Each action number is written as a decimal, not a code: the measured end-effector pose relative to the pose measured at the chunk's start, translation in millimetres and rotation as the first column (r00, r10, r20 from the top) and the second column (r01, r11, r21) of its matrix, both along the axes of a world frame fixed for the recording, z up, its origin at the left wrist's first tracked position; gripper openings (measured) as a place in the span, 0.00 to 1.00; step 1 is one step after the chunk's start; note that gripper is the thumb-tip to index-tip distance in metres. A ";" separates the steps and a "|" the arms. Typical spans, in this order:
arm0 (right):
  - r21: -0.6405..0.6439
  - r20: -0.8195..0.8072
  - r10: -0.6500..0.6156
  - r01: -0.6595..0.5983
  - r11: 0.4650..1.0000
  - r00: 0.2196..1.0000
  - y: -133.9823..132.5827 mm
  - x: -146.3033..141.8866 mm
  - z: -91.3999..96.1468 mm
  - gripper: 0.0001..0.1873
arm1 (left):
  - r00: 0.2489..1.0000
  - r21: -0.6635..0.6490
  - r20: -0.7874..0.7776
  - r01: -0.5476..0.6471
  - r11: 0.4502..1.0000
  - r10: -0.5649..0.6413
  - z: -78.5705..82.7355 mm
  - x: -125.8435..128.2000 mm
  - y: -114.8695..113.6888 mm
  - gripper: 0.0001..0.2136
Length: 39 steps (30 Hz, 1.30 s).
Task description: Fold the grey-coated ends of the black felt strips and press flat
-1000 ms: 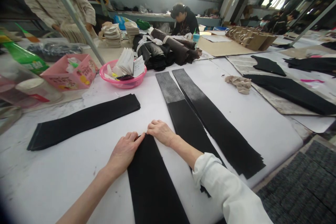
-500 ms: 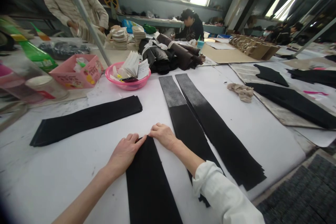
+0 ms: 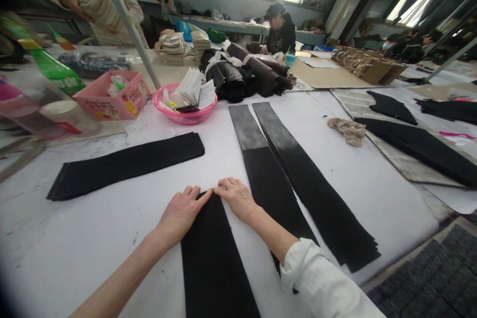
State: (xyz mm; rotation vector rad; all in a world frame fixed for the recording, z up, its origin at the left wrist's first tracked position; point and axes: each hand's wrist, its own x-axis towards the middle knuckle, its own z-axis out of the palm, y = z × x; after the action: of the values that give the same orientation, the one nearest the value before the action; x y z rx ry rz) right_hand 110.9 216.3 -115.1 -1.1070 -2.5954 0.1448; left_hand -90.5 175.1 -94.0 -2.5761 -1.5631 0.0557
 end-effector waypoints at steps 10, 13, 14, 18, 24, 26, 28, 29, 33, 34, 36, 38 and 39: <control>-0.142 -0.097 -0.155 0.141 0.980 0.983 -4.5 -10.8 8.8 0.19 | 0.996 0.032 0.081 -0.034 0.999 0.031 2.3 1.1 -4.2 0.22; -0.048 -0.018 -0.138 0.137 0.989 0.990 -14.8 -16.6 9.3 0.19 | 0.995 0.049 0.092 -0.041 0.998 0.037 1.1 1.2 -5.9 0.21; -0.024 0.008 -0.127 0.127 0.992 0.992 -17.9 -17.6 8.7 0.19 | 0.995 0.053 0.093 -0.043 0.998 0.038 0.6 1.0 -6.6 0.21; 0.043 0.081 -0.102 0.099 0.994 0.991 -23.7 -19.0 5.3 0.20 | 0.994 0.062 0.102 -0.050 0.997 0.044 -1.9 -2.7 -11.3 0.19; 0.073 0.100 -0.107 0.100 0.992 0.989 -23.1 -20.3 1.1 0.22 | 0.991 0.069 0.113 -0.074 0.995 0.066 -4.3 -17.7 -24.1 0.18; 0.075 0.098 -0.112 0.104 0.992 0.989 -23.3 -20.5 0.2 0.21 | 0.989 0.071 0.126 -0.089 0.993 0.080 -4.7 -24.2 -29.3 0.18; 0.076 0.091 -0.116 0.110 0.991 0.989 -23.9 -20.6 -0.8 0.22 | 0.985 0.077 0.141 -0.111 0.991 0.100 -5.3 -31.0 -34.8 0.18; 0.076 0.086 -0.118 0.112 0.991 0.989 -24.3 -20.5 -1.1 0.22 | 0.983 0.082 0.147 -0.125 0.989 0.112 -5.7 -34.5 -37.7 0.18; 0.063 0.079 -0.119 0.114 0.991 0.990 -25.8 -20.2 0.8 0.22 | 0.972 0.109 0.162 -0.192 0.975 0.173 -7.7 -48.4 -49.3 0.18; 0.041 0.076 -0.130 0.127 0.991 0.989 -25.4 -20.4 2.8 0.22 | 0.967 0.116 0.173 -0.208 0.971 0.187 -8.2 -51.6 -52.1 0.18; -0.030 0.070 -0.173 0.175 0.984 0.983 -23.0 -21.8 9.0 0.20 | 0.956 0.127 0.211 -0.235 0.964 0.205 -9.4 -57.0 -57.2 0.18; -0.095 0.064 -0.222 0.227 0.969 0.973 -18.4 -25.2 17.3 0.16 | 0.939 0.128 0.268 -0.255 0.958 0.214 -10.9 -60.5 -61.5 0.18; -0.117 0.063 -0.236 0.242 0.963 0.970 -15.5 -27.8 21.7 0.14 | 0.927 0.123 0.306 -0.265 0.956 0.218 -11.8 -61.4 -63.3 0.18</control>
State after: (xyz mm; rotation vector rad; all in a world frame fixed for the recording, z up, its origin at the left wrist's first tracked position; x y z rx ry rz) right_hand 83.1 200.8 -93.4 -1.4748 -2.4966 0.2290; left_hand -151.9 111.8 -105.8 -2.3332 -1.8911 -0.4271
